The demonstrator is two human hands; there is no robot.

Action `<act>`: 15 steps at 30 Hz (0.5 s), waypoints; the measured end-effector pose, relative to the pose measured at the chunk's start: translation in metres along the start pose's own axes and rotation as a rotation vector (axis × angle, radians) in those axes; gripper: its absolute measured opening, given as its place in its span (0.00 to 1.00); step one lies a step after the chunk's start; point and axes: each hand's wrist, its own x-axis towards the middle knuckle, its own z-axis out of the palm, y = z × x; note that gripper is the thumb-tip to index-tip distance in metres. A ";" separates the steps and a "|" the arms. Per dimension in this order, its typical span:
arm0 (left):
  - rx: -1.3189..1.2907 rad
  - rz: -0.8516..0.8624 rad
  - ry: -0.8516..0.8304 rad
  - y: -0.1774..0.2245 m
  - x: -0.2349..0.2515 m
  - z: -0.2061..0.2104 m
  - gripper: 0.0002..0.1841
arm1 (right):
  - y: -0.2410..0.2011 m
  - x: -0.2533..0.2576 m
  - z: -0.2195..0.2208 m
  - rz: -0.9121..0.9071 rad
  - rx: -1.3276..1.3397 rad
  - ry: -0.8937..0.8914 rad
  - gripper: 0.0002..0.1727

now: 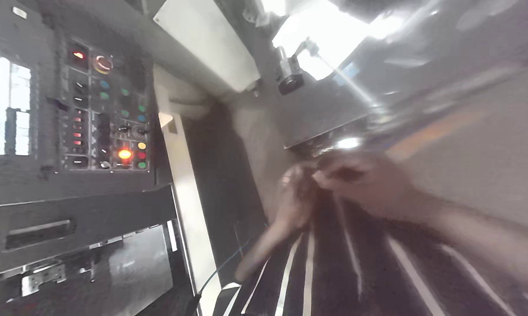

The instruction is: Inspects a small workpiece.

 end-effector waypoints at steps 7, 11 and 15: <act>0.139 0.066 -0.075 0.001 -0.009 0.002 0.12 | -0.009 -0.006 0.002 0.084 0.064 0.031 0.02; 0.142 0.111 -0.093 -0.001 -0.010 0.003 0.10 | -0.007 -0.008 0.003 0.083 0.151 0.023 0.01; 0.151 0.147 -0.062 -0.001 -0.014 0.005 0.07 | -0.006 -0.010 0.005 0.062 0.168 0.033 0.03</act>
